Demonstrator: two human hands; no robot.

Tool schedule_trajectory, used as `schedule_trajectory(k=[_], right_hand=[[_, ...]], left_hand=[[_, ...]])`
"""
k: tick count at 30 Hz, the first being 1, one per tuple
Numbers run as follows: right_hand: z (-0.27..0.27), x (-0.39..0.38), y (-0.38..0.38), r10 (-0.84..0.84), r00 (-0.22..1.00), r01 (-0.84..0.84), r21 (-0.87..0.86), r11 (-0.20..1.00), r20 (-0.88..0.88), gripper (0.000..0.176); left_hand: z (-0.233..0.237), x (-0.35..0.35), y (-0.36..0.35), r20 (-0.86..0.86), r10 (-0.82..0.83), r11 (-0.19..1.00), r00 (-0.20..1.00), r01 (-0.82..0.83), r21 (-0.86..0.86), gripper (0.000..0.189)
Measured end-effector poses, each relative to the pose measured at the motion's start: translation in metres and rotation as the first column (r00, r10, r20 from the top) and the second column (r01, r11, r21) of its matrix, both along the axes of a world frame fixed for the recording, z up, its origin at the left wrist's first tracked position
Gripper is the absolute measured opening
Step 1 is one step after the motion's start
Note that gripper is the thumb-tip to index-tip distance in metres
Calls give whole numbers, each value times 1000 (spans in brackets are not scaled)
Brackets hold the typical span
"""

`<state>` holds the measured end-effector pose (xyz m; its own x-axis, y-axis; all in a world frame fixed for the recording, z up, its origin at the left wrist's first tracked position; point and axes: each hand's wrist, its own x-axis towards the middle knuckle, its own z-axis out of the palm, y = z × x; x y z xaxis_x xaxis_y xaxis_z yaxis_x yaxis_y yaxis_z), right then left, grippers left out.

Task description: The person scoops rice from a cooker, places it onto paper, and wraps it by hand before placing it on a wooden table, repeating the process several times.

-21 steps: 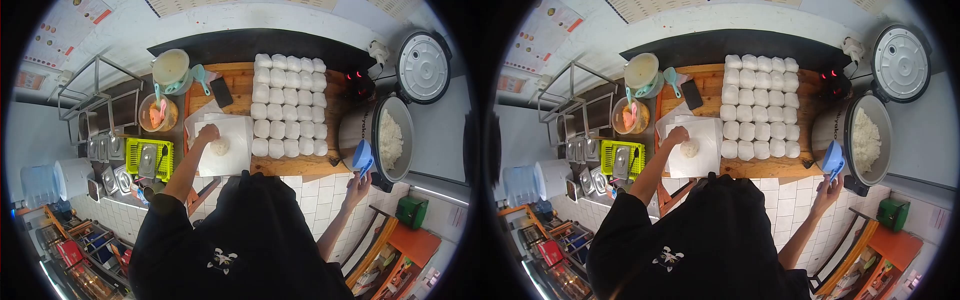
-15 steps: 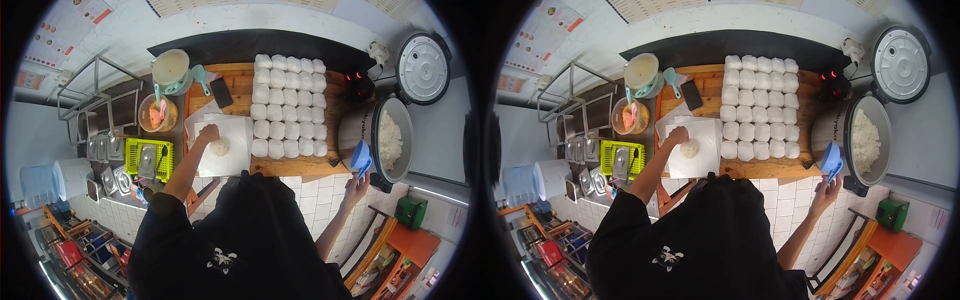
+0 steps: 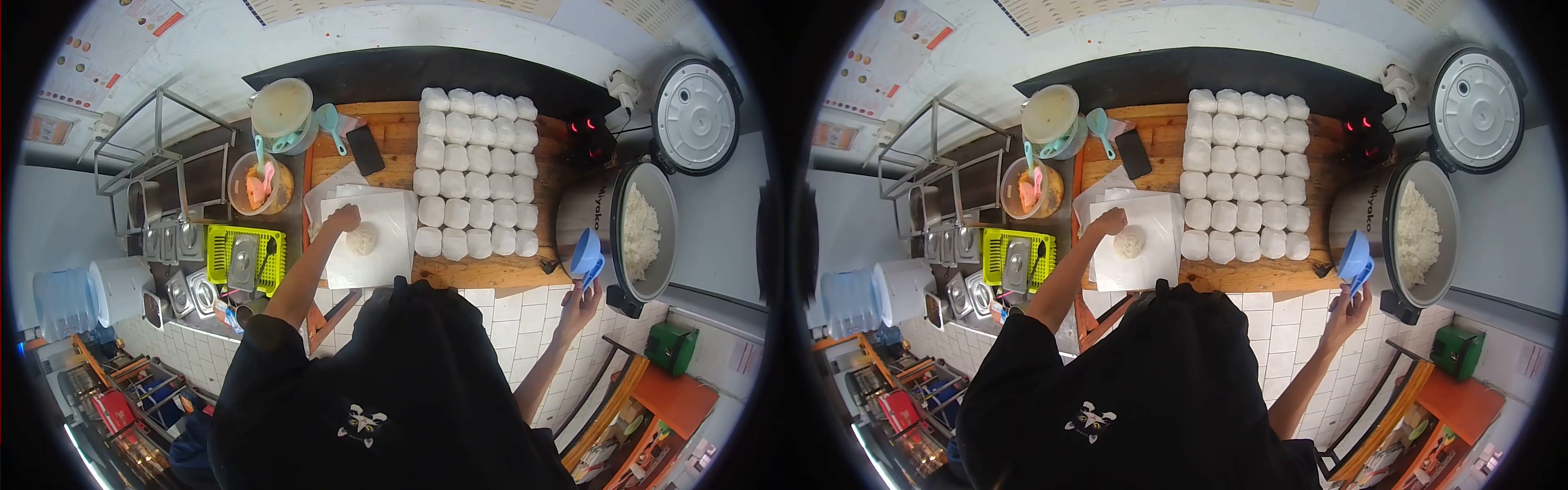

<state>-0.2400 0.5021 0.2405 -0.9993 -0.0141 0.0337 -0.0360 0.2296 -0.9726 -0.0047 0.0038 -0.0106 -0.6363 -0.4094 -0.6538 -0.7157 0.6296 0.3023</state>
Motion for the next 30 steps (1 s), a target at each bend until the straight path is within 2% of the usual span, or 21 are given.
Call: schedule_trajectory(k=[2, 4, 5, 6, 7, 8, 11, 14, 17, 20, 22, 24, 25, 26, 27, 28, 29, 30], right_hand=[[1, 0, -3, 2, 1000, -2, 9, 1000, 5, 42], [-1, -2, -2, 7, 1000, -7, 7, 1000, 5, 42], [-2, -2, -2, 8, 1000, -8, 7, 1000, 5, 42], [-1, -2, -3, 4, 1000, -4, 2, 1000, 5, 42], [0, -2, -5, 2, 1000, -2, -2, 1000, 5, 42], [0, -2, -7, 0, 1000, 0, -8, 1000, 5, 42], [-2, -3, -11, 3, 1000, -3, -5, 1000, 6, 41], [-4, -7, -12, 24, 1000, -24, -5, 1000, 12, 42], [8, -14, -13, 55, 998, -55, -1, 998, -17, 43], [31, -36, -5, 24, 994, -25, -9, 1000, -105, 44], [41, -68, 23, 30, 984, -28, 11, 1000, -178, 42], [52, -111, 52, -63, 975, 81, 77, 994, -212, 35], [63, -126, 61, -53, 980, 65, 57, 996, -193, 33], [60, -151, 82, -20, 985, 40, 119, 992, -170, 33], [57, -173, 100, -58, 981, 107, 267, 958, -185, 31], [45, -205, 125, 4, 967, 98, 392, 915, -253, 31], [49, -225, 142, 50, 975, 84, 567, 819, -216, 29], [55, -240, 156, 124, 964, 110, 775, 622, -237, 29]], left_hand=[[-4, 6, -22, -119, 35, 991, 992, -19, 131, 26], [-14, 18, -38, -421, 147, 982, 895, -184, -49, 17], [-12, 20, -51, -345, 265, 961, 900, -274, 24, 17], [14, 16, -51, -328, 567, 824, 756, -517, 234, 18], [47, 12, -50, -240, 808, 586, 538, -692, 422, 20], [64, 9, -49, -95, 957, 278, 274, -777, 565, 23], [22, 26, -54, -321, 941, 326, 106, -536, 779, 40], [21, 29, -53, -310, 947, 307, 79, -496, 812, 51], [38, 25, -43, -308, 935, 339, 174, -688, 642, 42], [8, 43, -56, -334, 887, 454, 319, -736, 503, 27], [22, 40, -45, -289, 950, 263, 117, -801, 538, 19], [-21, 68, -63, -311, 938, 321, 151, -712, 624, 28], [-20, 69, -59, -344, 924, 350, 167, -732, 585, 25], [-50, 85, -63, -457, 881, 422, 125, -645, 637, 20], [-99, 115, -89, -407, 905, 420, 124, -416, 807, 15], [-91, 113, -78, -658, 676, 704, 332, -556, 442, 13], [-66, 108, -62, -688, 673, 702, 271, -528, 479, 20], [-40, 100, -26, -808, 532, 727, 254, -625, 283, 23]])
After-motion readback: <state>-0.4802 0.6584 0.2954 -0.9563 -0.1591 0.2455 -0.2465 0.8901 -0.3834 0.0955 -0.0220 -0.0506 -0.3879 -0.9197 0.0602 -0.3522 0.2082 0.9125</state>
